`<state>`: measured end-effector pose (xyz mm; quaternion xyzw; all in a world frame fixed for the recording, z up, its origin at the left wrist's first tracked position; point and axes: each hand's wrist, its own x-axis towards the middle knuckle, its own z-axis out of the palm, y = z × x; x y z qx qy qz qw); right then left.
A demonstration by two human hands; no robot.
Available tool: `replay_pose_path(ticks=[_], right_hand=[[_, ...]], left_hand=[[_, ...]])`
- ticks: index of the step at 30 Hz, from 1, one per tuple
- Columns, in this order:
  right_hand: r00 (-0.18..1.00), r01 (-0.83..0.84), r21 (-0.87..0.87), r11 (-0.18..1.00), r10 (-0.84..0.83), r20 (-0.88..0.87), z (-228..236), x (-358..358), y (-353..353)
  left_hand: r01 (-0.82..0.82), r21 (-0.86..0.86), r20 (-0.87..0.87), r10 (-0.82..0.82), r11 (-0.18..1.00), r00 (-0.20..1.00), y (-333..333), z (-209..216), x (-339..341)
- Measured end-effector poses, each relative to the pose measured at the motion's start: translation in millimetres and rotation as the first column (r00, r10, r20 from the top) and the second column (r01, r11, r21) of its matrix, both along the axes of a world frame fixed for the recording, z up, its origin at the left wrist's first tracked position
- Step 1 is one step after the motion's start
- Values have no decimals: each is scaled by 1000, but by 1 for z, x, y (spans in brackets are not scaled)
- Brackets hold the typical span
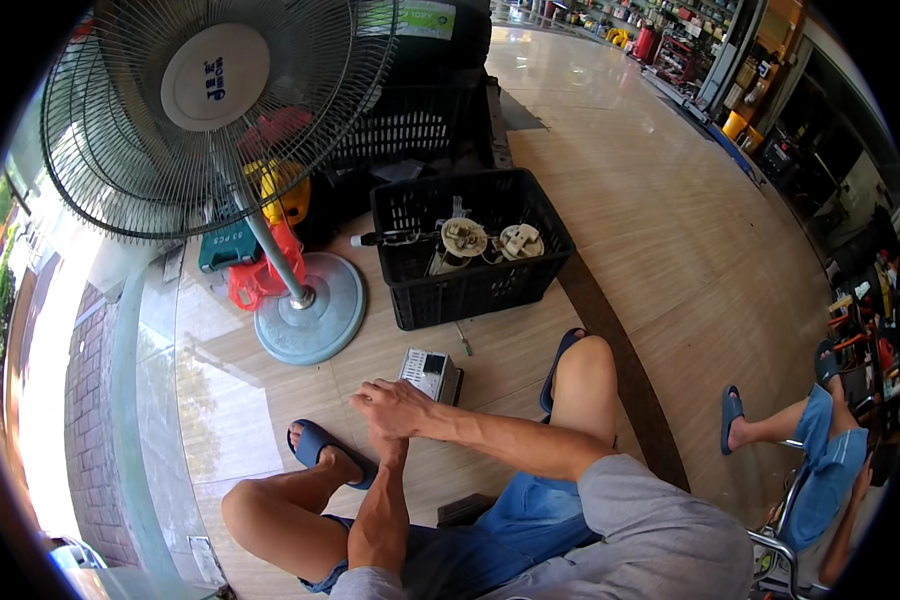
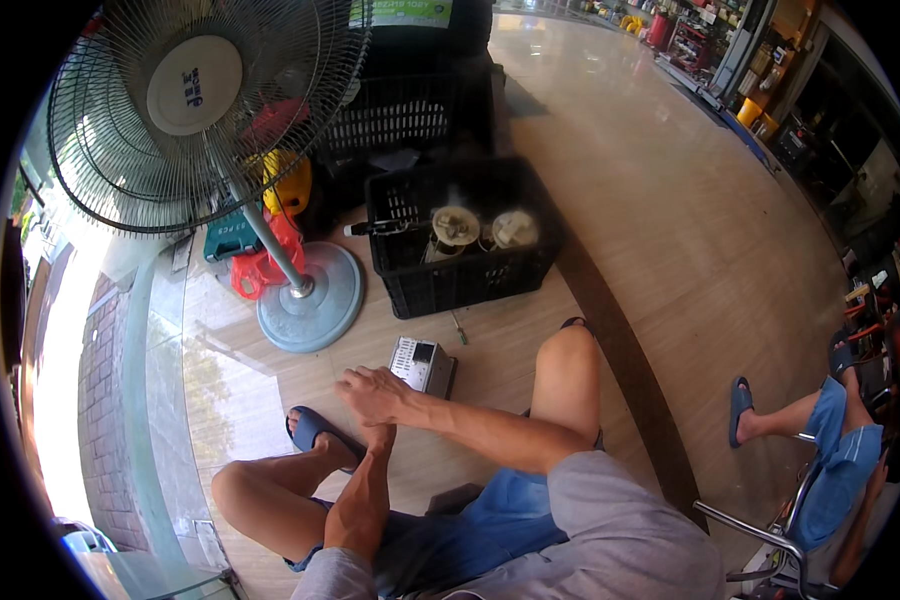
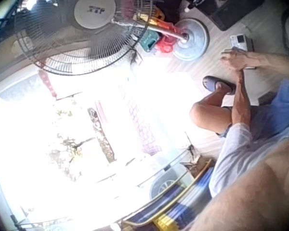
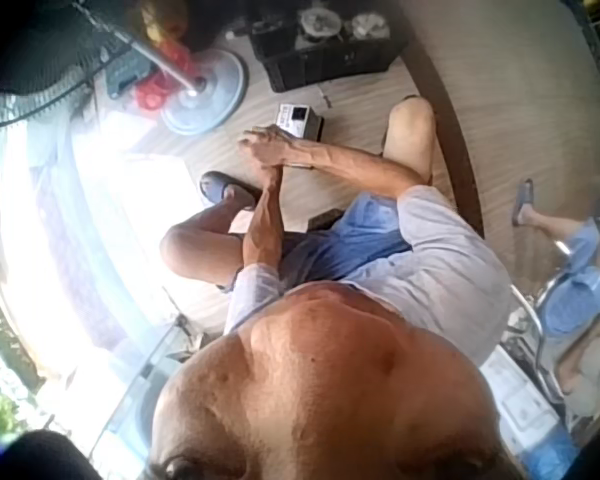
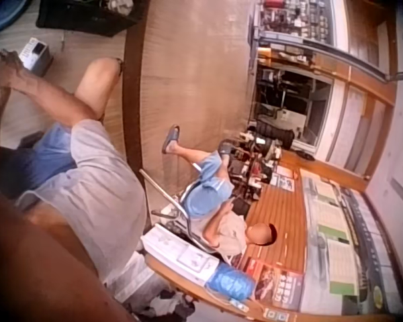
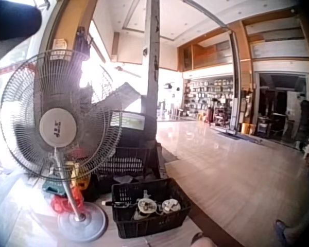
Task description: The person disassembles a car stereo using a screwdriver. They remove screws from the metal housing and then lift the top cover to expose the internal components.
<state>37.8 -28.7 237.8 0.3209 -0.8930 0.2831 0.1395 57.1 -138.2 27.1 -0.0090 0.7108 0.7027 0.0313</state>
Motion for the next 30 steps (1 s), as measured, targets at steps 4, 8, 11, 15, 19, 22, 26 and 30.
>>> replay_pose_path(ticks=[4,8,11,15,19,22,26,30], right_hand=[[975,97,215,972,-137,178,-11,1,21],[993,54,0,999,-54,-101,-7,-2,11],[977,98,113,989,-117,180,2,4,8],[975,76,202,976,-115,192,-7,1,11],[997,30,131,991,-39,72,-15,1,13],[995,10,193,981,-28,93,-21,-3,16],[952,-25,227,974,-45,301,-3,-3,10],[999,0,103,995,-4,34,-7,-1,14]], left_hand=[[65,-563,98,-11,824,995,30,50,4],[-33,-344,-35,23,939,999,12,39,6],[-43,-541,-51,17,840,999,14,33,8],[108,-689,97,-56,717,994,16,44,7],[12,-585,-56,-55,811,997,17,26,7],[-107,-567,-77,77,817,994,30,27,-2],[-38,-13,-54,37,999,998,11,27,1],[-70,-463,-123,14,884,992,20,29,5]])
